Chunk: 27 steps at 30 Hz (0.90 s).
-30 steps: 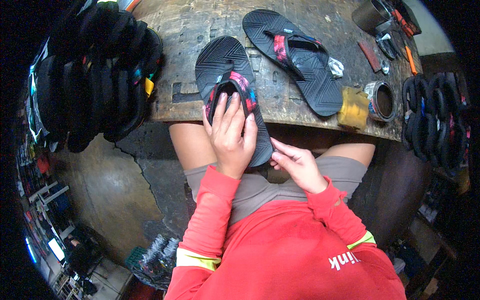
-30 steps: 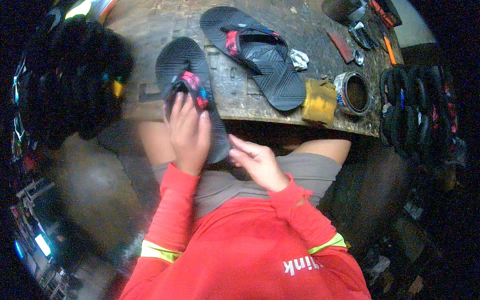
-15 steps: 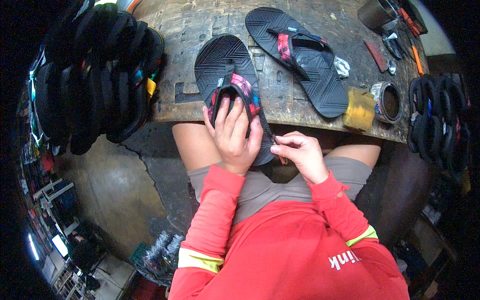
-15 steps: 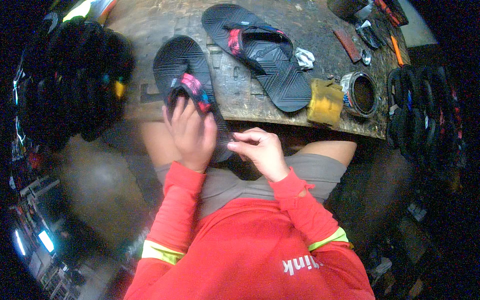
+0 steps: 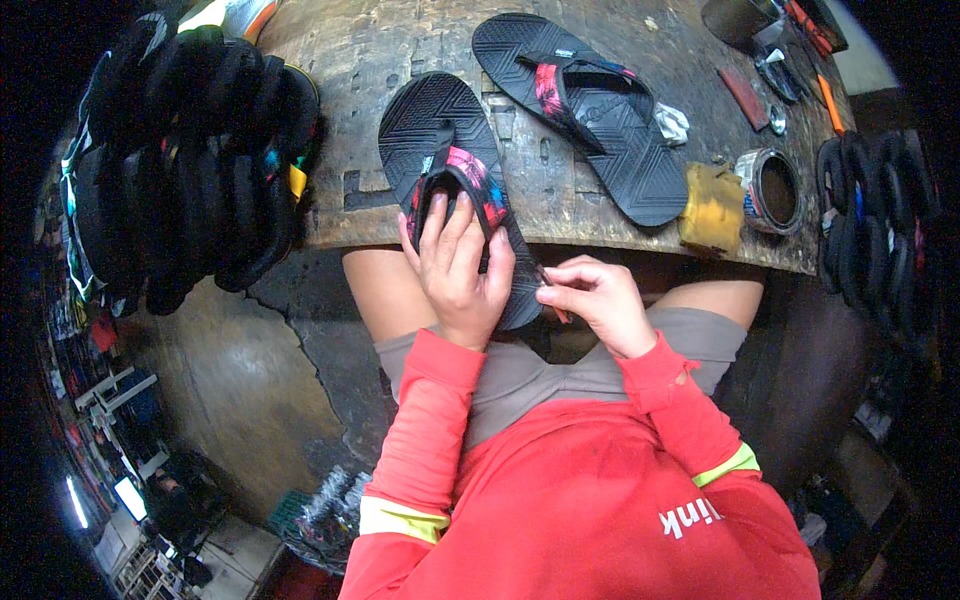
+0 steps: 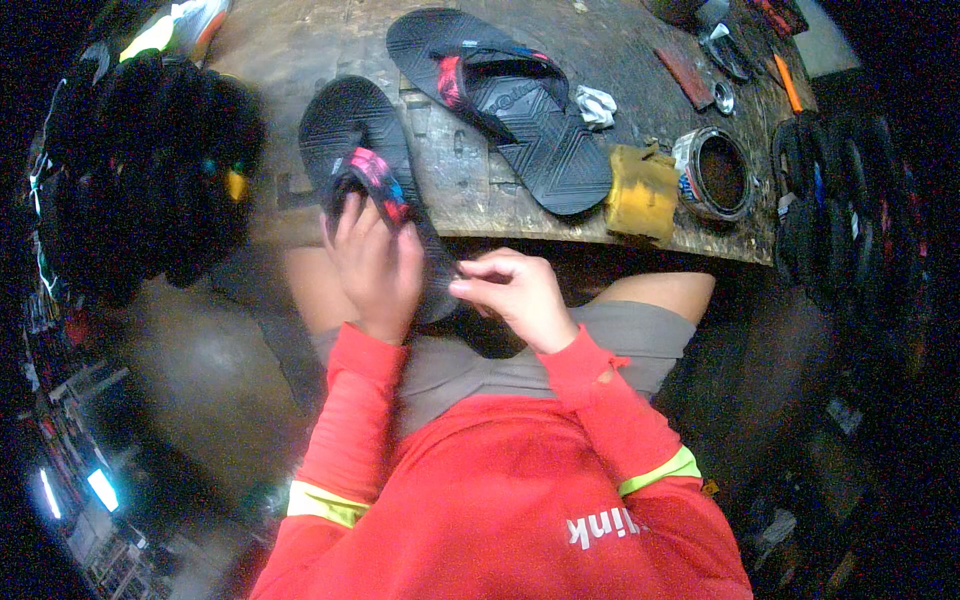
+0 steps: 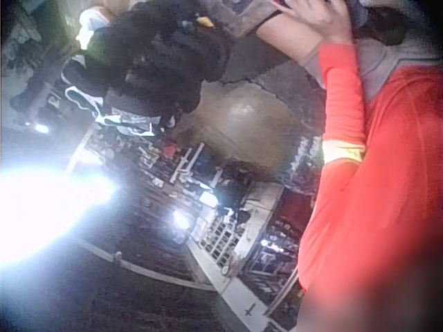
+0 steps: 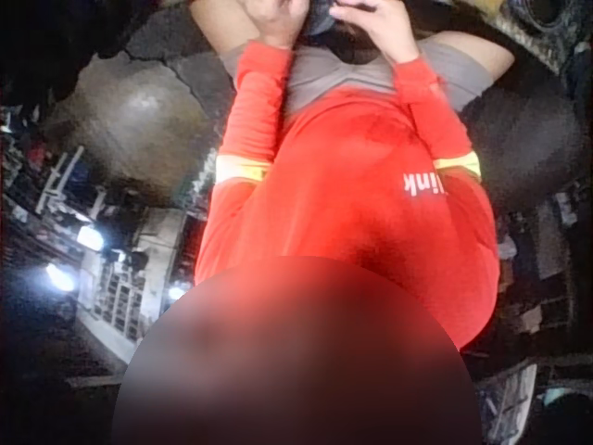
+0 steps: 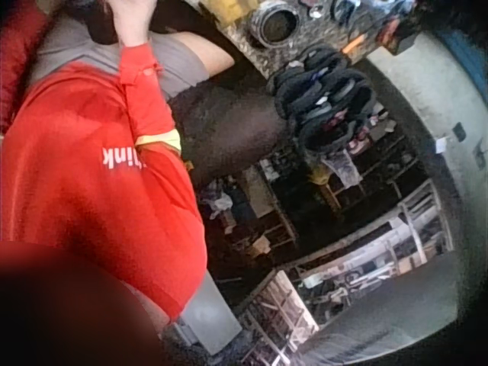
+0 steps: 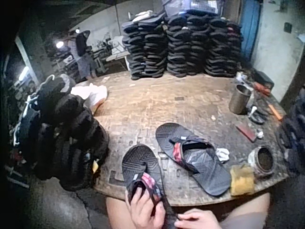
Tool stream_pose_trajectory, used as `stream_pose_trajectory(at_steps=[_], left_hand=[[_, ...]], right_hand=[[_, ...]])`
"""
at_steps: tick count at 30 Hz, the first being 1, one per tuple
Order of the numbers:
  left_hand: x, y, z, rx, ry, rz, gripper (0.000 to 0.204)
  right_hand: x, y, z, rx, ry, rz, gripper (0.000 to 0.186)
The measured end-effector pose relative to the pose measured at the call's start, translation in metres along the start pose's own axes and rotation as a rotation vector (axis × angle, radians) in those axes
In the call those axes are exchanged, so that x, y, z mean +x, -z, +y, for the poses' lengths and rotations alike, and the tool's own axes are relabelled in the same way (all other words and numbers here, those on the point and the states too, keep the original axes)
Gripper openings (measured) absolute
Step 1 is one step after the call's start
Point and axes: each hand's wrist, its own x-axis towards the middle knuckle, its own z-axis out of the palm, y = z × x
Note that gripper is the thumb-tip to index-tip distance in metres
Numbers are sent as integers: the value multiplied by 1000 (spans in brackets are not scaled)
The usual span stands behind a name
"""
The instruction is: The person sits on the floor and repairs a pair of black flip-flops with red straps. They use a yellow sponge to apply a dark liquid from a can onto the sole and strap, then use a small tool to press and adjust the strap attachment. The person repeats this process on multiple pairs of sandals.
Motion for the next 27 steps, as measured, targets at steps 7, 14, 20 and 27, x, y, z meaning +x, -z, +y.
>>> stream_pose_trajectory(at_steps=[7,14,20,27], left_hand=[[2,2,2,0,13,-21,32],[0,0,2,-22,14,-5,30],[0,2,3,-32,23,-25,32],[4,3,5,-7,17,-5,30]], right_hand=[[5,-3,-6,8,36,5,20],[5,-9,-7,-43,139,35,18],[-11,5,-6,-50,62,110,20],[-52,-11,7,92,-160,96,22]])
